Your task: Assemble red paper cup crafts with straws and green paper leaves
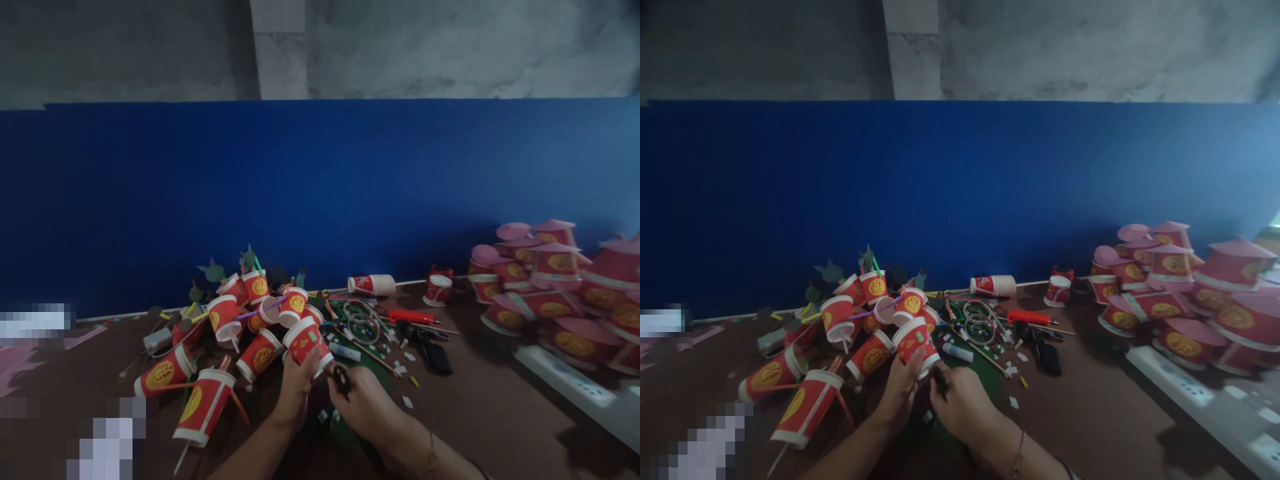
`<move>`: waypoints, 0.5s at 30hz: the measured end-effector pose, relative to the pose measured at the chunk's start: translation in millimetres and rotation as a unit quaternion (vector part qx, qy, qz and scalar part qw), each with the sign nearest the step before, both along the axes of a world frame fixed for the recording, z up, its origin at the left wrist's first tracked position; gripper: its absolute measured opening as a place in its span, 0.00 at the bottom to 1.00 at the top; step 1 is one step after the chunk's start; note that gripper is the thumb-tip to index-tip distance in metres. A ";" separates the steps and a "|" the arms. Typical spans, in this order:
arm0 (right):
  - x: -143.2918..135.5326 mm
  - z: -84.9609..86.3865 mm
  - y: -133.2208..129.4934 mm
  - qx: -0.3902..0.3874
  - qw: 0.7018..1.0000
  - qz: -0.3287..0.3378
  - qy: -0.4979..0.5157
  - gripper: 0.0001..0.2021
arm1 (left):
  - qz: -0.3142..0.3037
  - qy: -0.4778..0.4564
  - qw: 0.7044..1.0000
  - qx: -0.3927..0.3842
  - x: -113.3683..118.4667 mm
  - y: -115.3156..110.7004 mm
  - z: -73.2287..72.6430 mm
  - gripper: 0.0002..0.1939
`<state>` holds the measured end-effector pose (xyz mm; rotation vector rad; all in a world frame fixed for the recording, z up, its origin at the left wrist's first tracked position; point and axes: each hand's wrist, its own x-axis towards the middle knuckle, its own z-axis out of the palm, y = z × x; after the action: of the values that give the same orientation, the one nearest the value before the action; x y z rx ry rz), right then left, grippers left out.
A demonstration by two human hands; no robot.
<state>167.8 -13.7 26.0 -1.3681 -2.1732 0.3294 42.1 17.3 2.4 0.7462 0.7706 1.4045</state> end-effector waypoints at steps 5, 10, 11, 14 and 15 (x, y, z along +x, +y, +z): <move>-4.2 5.0 5.2 -0.147 0.942 0.035 0.300 0.08 | 0.012 -0.027 0.999 -0.020 3.4 -2.4 4.2 0.26; -7.0 -3.0 8.8 -0.288 0.866 0.035 0.408 0.18 | 0.006 -0.034 0.999 -0.032 2.4 -0.9 2.7 0.30; -7.0 -4.6 9.1 -0.290 0.866 0.036 0.405 0.19 | 0.003 -0.035 0.999 -0.032 1.7 -0.9 3.0 0.29; -5.3 -6.5 8.6 -0.201 0.912 0.023 0.355 0.10 | 0.003 -0.036 0.999 -0.034 0.5 -1.7 4.8 0.28; -3.9 -6.4 8.1 -0.147 0.938 0.018 0.312 0.08 | 0.005 -0.036 0.999 -0.034 0.4 -2.1 5.5 0.27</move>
<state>163.8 -5.7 19.6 -1.1583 -1.6549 0.9914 42.5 15.2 7.9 0.6365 0.7639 1.3992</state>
